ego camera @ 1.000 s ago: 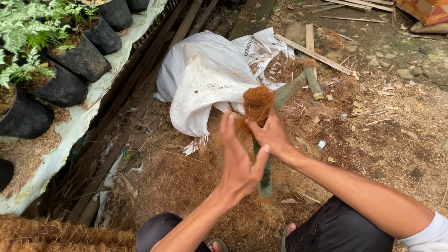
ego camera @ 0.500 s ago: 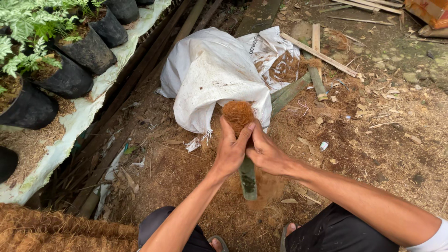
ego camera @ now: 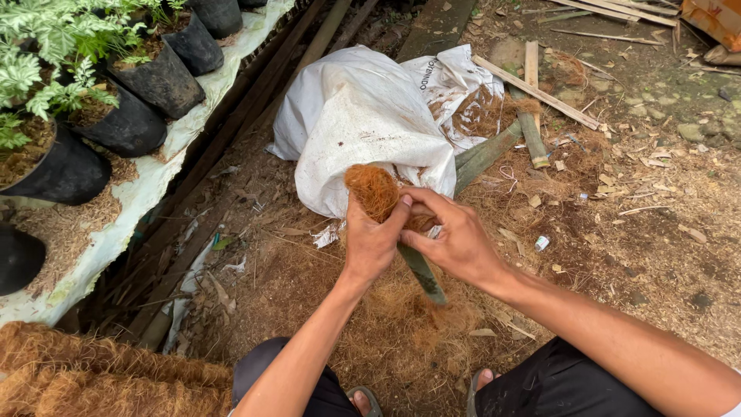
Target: The person sits on the ground and wraps coconut coir fiber around a bamboo stick, tightening it with a green plastic ring to form a cylindrical fiber brush. They repeatedly pull, twist and pack the fiber along the stick until the brush is fully covered, then hold up the finished brush.
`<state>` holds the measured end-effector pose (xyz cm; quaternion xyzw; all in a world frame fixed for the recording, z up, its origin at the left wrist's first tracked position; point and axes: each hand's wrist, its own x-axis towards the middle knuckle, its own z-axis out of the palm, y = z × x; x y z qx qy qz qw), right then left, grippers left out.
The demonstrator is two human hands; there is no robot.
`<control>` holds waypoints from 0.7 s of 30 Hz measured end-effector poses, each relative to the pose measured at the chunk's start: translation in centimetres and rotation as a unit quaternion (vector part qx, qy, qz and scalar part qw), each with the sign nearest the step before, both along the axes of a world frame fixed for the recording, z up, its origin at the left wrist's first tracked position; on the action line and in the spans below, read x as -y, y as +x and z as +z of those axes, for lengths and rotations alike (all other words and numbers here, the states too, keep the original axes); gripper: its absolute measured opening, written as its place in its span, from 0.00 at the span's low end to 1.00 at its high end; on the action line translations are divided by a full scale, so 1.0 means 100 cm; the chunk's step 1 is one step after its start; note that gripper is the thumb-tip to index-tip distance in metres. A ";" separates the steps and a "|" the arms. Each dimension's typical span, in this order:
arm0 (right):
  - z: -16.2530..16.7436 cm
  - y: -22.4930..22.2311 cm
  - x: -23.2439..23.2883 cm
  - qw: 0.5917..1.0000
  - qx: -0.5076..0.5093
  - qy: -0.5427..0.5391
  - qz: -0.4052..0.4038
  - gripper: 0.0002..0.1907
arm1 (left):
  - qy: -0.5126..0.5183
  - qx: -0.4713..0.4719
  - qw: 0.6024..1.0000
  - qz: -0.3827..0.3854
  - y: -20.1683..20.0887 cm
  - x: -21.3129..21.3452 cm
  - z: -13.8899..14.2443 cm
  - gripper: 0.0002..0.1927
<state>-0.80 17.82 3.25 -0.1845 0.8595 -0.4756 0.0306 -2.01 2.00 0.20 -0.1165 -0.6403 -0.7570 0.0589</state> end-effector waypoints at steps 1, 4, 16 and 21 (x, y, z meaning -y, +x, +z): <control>0.003 0.005 0.002 0.998 -0.054 0.015 -0.007 0.33 | 0.010 -0.009 1.000 0.004 0.000 -0.002 0.000 0.10; 0.012 0.011 0.004 0.981 -0.184 0.055 -0.026 0.39 | 0.052 -0.042 0.997 0.033 -0.001 -0.004 -0.001 0.14; -0.001 -0.002 -0.004 0.981 -0.005 -0.183 0.066 0.16 | 0.089 -0.083 0.988 0.090 -0.007 0.003 -0.019 0.06; -0.019 -0.013 -0.009 0.973 0.085 -0.203 0.070 0.11 | 0.096 -0.084 0.992 0.023 -0.005 0.004 -0.002 0.11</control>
